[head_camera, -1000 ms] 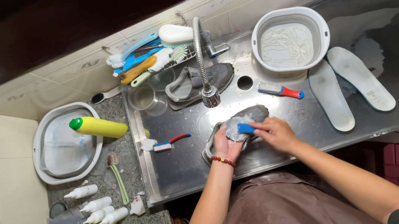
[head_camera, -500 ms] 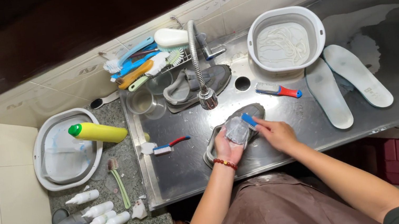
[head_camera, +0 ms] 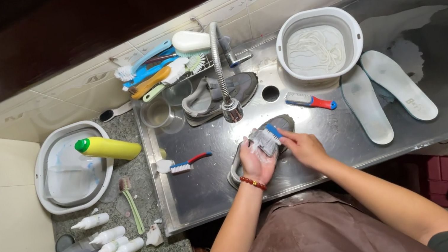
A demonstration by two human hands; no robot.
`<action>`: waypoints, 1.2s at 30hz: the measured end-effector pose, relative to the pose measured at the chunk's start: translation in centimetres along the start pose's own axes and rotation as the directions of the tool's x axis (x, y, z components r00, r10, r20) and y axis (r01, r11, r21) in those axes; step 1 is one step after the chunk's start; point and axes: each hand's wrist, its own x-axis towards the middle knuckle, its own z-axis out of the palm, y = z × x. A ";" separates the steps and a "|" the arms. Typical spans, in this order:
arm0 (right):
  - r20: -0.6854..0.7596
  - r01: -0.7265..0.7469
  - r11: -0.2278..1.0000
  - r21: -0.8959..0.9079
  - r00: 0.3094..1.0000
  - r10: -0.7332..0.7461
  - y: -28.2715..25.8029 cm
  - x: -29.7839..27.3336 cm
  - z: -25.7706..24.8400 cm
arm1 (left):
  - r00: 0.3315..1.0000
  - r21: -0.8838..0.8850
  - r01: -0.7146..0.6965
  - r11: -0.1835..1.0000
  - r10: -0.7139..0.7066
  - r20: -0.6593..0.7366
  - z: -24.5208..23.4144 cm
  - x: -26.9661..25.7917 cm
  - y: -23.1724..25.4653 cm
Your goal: Cleaning a pair of sneakers in a sink using brushes and soap.
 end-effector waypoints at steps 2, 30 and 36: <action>-0.048 0.039 0.999 0.024 0.998 -0.037 4.2 0.8 0.7 | 0.999 0.219 0.000 0.976 -0.007 0.033 0.5 0.3 0.3; -0.358 0.011 0.984 0.178 0.932 0.054 -0.7 -2.0 -2.1 | 0.950 0.991 0.117 -0.060 0.298 -0.095 25.7 -3.8 5.6; -0.133 0.123 0.991 -0.056 0.983 -0.129 0.1 4.0 -5.5 | 0.953 1.000 -0.007 -0.012 0.303 0.010 12.2 -4.3 7.8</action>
